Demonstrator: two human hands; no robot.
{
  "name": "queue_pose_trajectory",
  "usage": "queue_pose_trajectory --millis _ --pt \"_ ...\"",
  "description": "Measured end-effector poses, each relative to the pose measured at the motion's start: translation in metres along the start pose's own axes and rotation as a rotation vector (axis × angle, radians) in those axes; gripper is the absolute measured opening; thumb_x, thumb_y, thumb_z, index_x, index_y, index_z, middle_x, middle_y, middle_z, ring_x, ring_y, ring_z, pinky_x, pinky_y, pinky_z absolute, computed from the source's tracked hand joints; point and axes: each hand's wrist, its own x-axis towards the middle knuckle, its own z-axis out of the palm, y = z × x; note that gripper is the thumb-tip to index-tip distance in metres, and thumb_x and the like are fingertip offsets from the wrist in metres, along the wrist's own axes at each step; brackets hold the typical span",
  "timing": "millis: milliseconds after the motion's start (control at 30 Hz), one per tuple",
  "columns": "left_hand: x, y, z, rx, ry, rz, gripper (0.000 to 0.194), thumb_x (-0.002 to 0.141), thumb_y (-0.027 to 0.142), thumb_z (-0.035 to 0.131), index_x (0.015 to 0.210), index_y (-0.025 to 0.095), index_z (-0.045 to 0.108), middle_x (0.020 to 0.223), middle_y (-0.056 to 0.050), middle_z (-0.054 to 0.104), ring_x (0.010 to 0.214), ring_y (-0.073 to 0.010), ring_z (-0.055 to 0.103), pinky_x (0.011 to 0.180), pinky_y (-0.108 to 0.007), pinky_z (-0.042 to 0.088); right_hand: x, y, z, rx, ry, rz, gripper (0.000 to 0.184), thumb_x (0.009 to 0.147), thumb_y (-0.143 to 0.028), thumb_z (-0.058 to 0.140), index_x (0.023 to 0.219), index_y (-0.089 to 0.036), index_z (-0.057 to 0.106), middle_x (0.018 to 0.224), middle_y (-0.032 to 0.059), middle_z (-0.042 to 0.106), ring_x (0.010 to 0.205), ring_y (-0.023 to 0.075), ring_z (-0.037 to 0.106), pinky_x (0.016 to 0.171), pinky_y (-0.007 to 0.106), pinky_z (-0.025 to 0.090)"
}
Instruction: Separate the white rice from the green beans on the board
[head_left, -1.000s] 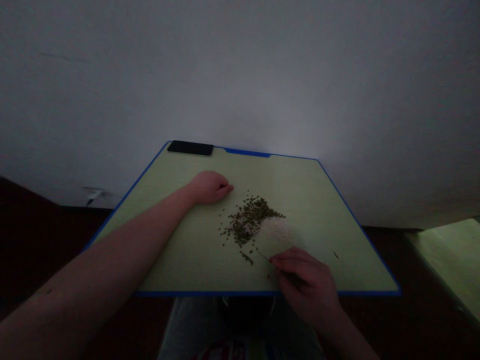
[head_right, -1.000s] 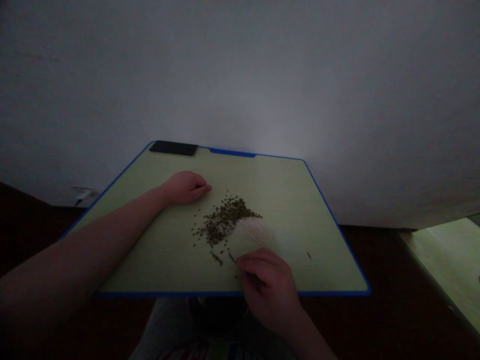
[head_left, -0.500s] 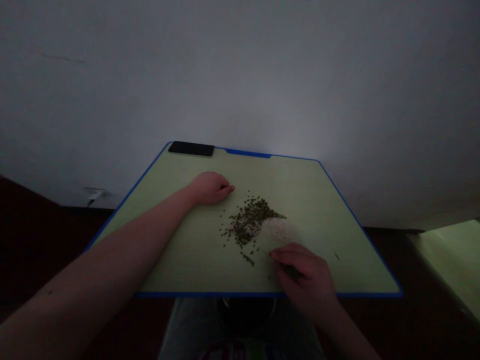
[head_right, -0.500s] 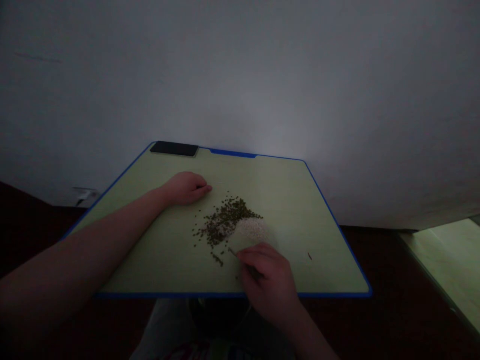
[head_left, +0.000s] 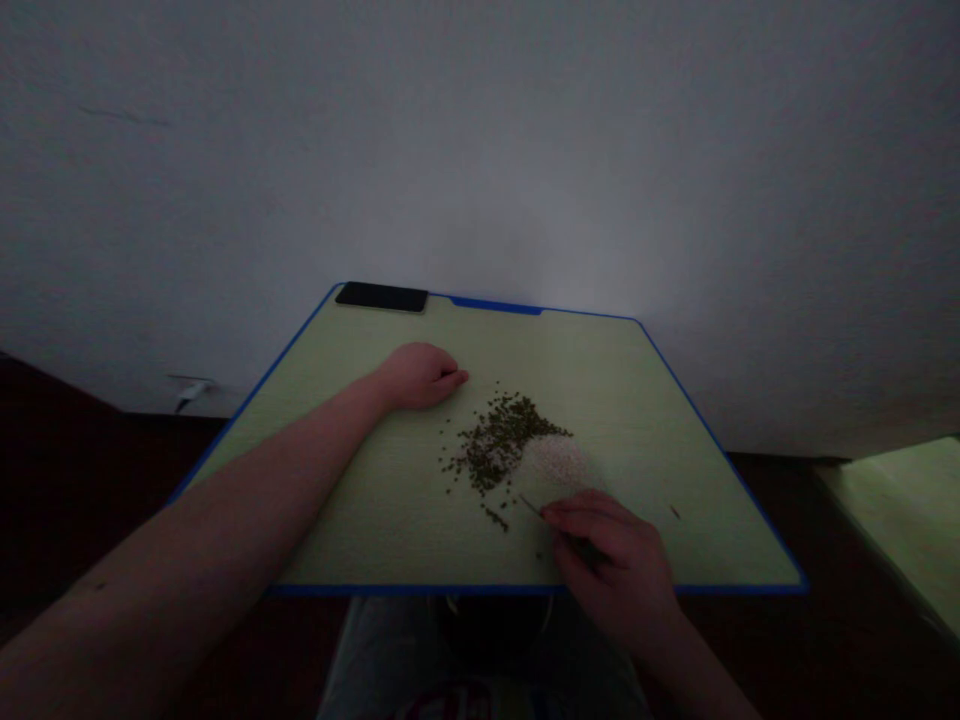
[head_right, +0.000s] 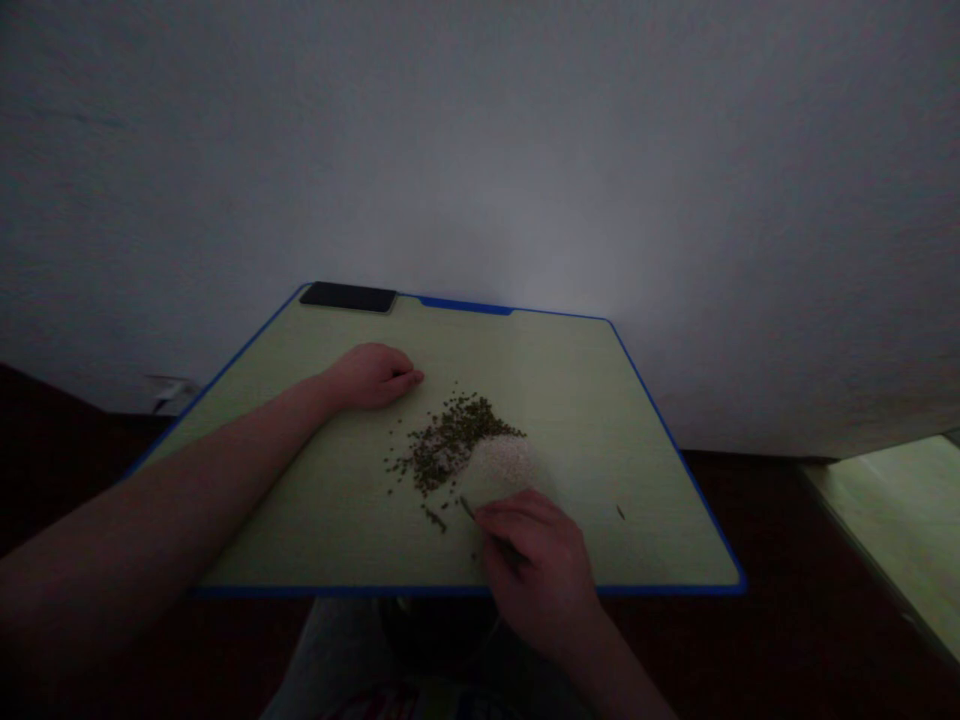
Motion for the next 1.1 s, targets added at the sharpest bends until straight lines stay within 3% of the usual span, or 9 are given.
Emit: queue_pose_trajectory --millis 300,600,800,1100 --pt "0.0 0.0016 -0.0024 -0.005 -0.015 -0.01 0.051 0.094 0.051 0.033 0.064 0.02 0.061 0.068 -0.008 0.065 0.059 -0.0183 0.047 0.056 -0.034 0.024 -0.0007 -0.0036 0.0047 -0.01 -0.071 -0.061 0.026 0.081 -0.004 0.057 0.09 -0.023 0.072 0.083 0.004 0.078 0.071 0.0181 0.073 0.065 0.03 0.062" --pt "0.0007 -0.0001 -0.0002 0.004 -0.01 0.005 0.052 0.095 0.051 0.032 0.064 0.02 0.06 0.068 -0.008 0.065 0.059 -0.0182 0.048 0.056 -0.035 0.023 -0.001 0.0016 0.0034 -0.11 0.008 -0.005 0.023 0.082 -0.006 0.058 0.089 -0.022 0.072 0.085 0.0051 0.078 0.075 0.0193 0.073 0.069 0.031 0.062" --pt "0.0005 0.0004 0.0002 0.002 -0.01 -0.002 0.053 0.094 0.052 0.032 0.065 0.019 0.062 0.068 -0.008 0.065 0.06 -0.0182 0.049 0.056 -0.034 0.024 0.0005 0.0001 0.0051 -0.075 -0.041 -0.04 0.023 0.082 -0.006 0.058 0.09 -0.021 0.073 0.084 0.0043 0.078 0.074 0.0183 0.073 0.068 0.03 0.061" --pt "0.0001 0.0009 -0.0017 -0.004 -0.021 -0.014 0.052 0.094 0.052 0.032 0.064 0.019 0.06 0.069 -0.008 0.065 0.06 -0.0181 0.047 0.056 -0.034 0.022 0.004 0.0055 0.0057 -0.086 -0.003 -0.015 0.022 0.083 -0.007 0.058 0.091 -0.021 0.072 0.084 0.0048 0.077 0.075 0.018 0.072 0.069 0.029 0.06"
